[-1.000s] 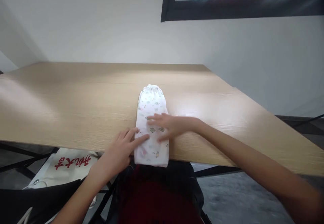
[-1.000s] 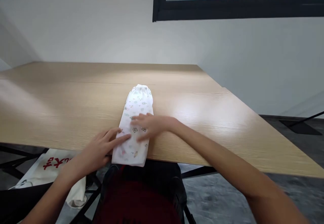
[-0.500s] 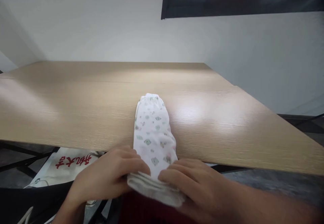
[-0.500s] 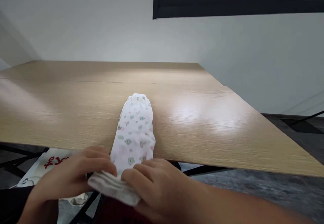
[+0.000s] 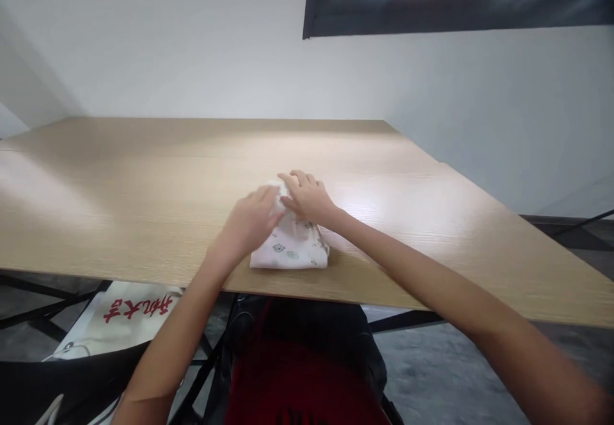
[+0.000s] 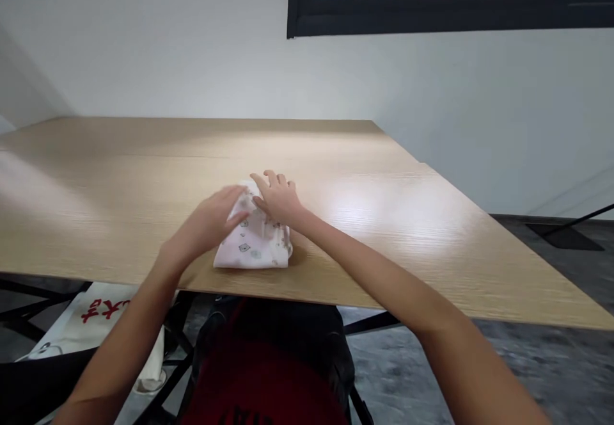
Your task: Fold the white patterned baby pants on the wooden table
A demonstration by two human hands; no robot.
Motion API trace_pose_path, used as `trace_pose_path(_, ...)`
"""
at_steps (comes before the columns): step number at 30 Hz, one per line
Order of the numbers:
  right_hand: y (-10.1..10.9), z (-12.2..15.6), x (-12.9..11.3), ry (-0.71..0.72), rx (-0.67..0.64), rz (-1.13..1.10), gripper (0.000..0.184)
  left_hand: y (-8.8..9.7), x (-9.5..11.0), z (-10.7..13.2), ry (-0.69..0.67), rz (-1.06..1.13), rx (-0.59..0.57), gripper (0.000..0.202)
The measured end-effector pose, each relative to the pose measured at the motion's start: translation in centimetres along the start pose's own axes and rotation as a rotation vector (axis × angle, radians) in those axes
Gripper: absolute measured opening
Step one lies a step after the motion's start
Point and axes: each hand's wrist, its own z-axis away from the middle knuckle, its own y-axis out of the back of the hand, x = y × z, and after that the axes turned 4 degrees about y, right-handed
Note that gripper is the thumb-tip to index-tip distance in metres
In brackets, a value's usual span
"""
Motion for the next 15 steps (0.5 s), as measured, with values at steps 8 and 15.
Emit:
trace_pose_path(8, -0.9, -3.1, 1.7, 0.005, 0.067, 0.134, 0.042, -3.1, -0.2, 4.6, -0.035, 0.142, -0.196, 0.048)
trace_pose_path(15, 1.2, 5.1, 1.0, 0.499, -0.112, -0.302, 0.028, -1.6, -1.3, 7.6, -0.053, 0.254, -0.341, 0.091)
